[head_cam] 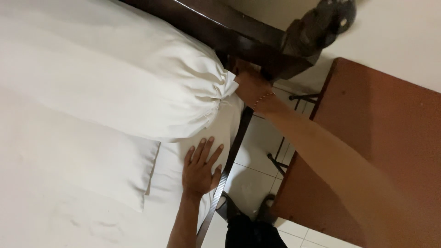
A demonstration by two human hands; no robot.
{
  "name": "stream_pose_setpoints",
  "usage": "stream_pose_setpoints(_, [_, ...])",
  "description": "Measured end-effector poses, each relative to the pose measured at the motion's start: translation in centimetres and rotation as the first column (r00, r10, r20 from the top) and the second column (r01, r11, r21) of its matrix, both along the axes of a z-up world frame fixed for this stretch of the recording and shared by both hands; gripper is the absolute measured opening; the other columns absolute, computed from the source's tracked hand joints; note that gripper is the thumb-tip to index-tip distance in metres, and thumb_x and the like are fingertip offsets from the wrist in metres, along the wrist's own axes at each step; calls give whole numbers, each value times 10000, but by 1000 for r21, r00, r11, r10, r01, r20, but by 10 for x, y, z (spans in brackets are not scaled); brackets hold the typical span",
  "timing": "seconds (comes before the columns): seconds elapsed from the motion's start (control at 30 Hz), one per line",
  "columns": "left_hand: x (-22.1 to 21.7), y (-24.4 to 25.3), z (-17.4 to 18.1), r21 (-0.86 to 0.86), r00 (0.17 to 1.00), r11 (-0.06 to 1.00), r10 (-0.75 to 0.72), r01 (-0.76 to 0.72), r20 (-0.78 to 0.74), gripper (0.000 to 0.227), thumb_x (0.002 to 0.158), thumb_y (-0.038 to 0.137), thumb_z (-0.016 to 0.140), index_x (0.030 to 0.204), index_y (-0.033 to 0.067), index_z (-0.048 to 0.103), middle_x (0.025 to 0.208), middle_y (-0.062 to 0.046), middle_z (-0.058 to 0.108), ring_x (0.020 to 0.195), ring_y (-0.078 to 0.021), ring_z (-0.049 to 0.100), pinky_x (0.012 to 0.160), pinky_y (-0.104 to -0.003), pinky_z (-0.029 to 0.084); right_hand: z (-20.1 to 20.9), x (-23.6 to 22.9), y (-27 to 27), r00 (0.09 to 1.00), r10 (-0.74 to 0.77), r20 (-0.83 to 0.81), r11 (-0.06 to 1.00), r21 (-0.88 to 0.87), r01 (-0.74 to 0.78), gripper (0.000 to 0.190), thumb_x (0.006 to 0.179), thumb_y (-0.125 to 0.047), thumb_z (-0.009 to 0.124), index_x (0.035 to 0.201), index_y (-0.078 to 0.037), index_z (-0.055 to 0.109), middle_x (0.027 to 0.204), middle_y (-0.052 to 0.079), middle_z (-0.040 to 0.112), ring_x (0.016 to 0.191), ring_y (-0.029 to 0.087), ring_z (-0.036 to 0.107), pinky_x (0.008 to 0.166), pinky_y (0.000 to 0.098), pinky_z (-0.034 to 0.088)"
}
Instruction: The person is cleaning the headboard of the bed and the top of the nightstand in a hotel room.
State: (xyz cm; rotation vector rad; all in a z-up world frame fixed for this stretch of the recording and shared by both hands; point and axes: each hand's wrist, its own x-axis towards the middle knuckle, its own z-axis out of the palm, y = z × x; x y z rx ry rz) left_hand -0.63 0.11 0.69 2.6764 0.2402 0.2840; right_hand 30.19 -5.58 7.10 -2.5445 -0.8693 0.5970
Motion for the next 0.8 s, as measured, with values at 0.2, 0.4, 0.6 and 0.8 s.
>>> stream_pose_setpoints(0.2, [3, 0, 3, 1, 1000, 1000, -5, 5, -10, 616, 869, 314, 601, 1482, 291, 547, 1620, -39, 424, 1488, -255, 399, 1208, -500, 282, -19, 12, -8, 995, 99, 12, 995, 18, -99, 521, 978, -160, 614, 1425, 79, 498, 1374, 284, 557, 1141, 387, 634, 937, 427, 543])
stream_pose_setpoints(0.4, [2, 3, 4, -8, 998, 1000, -25, 25, -57, 643, 859, 312, 605, 1497, 291, 526, 1622, -50, 407, 1480, -264, 383, 1197, -511, 270, 41, -25, -24, 425, 868, 257, 444, -786, -431, 203, 759, -151, 733, 919, -45, 800, 1195, 236, 684, 1247, 396, 553, 1092, 471, 455])
stream_pose_setpoints(0.6, [-5, 4, -4, 13, 996, 999, -28, 29, -80, 632, 889, 338, 577, 1515, 325, 485, 1643, -13, 371, 1493, -234, 362, 1212, -495, 259, 35, -54, -73, 589, 782, 203, 518, -737, -434, 194, 789, -55, 718, 975, -41, 774, 1090, 172, 727, 1130, 342, 647, 1013, 493, 523])
stream_pose_setpoints(0.8, [-1, 2, -4, 34, 995, 999, -26, 29, -96, 618, 905, 343, 559, 1519, 316, 490, 1642, -24, 371, 1496, -241, 359, 1213, -501, 248, -46, -89, -80, 955, -296, -8, 927, 240, 289, 564, 768, 151, 617, 1317, 27, 594, 1444, 265, 483, 1064, 377, 721, 858, 371, 623])
